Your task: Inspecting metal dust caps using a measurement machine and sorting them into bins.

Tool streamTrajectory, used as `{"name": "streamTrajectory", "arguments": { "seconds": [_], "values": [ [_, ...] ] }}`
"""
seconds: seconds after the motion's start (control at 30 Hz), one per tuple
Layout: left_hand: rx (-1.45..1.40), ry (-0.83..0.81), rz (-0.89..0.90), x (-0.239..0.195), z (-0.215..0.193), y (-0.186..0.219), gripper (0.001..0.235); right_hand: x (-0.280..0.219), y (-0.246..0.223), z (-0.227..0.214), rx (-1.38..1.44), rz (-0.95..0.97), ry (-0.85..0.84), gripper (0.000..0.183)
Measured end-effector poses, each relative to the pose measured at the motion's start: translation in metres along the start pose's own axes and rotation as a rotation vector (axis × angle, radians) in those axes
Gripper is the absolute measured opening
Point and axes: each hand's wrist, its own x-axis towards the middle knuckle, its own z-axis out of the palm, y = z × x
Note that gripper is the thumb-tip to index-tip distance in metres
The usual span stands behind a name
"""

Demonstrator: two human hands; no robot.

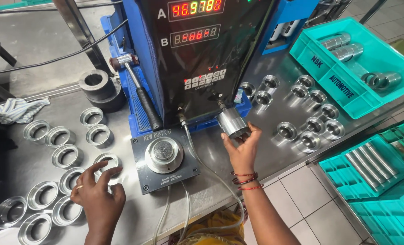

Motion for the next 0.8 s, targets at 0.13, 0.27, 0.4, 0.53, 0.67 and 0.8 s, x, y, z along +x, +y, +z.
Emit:
{"name": "streamTrajectory", "arguments": {
  "seconds": [0.13,0.27,0.4,0.53,0.67,0.8],
  "values": [
    [-0.013,0.012,-0.006,-0.002,-0.001,-0.008,0.041,0.011,-0.015,0.004,0.083,0.168,-0.017,0.076],
    [-0.057,0.002,-0.023,-0.002,0.000,-0.003,0.038,0.019,-0.012,-0.007,0.298,0.515,-0.066,0.072],
    [-0.118,0.027,0.016,0.002,0.001,0.007,0.034,0.014,0.006,-0.021,0.132,0.642,-0.159,0.077],
    [-0.164,0.044,0.036,0.010,-0.001,0.020,0.030,0.005,-0.037,-0.004,-0.670,-0.286,-0.087,0.072],
    [-0.229,0.063,0.070,0.020,0.002,0.035,0.027,0.021,-0.006,-0.011,-0.679,-0.345,-0.121,0.072],
    [-0.425,-0.005,0.098,0.024,-0.008,0.059,0.036,0.034,0.035,-0.042,0.020,0.629,-0.230,0.080]
  ]
}}
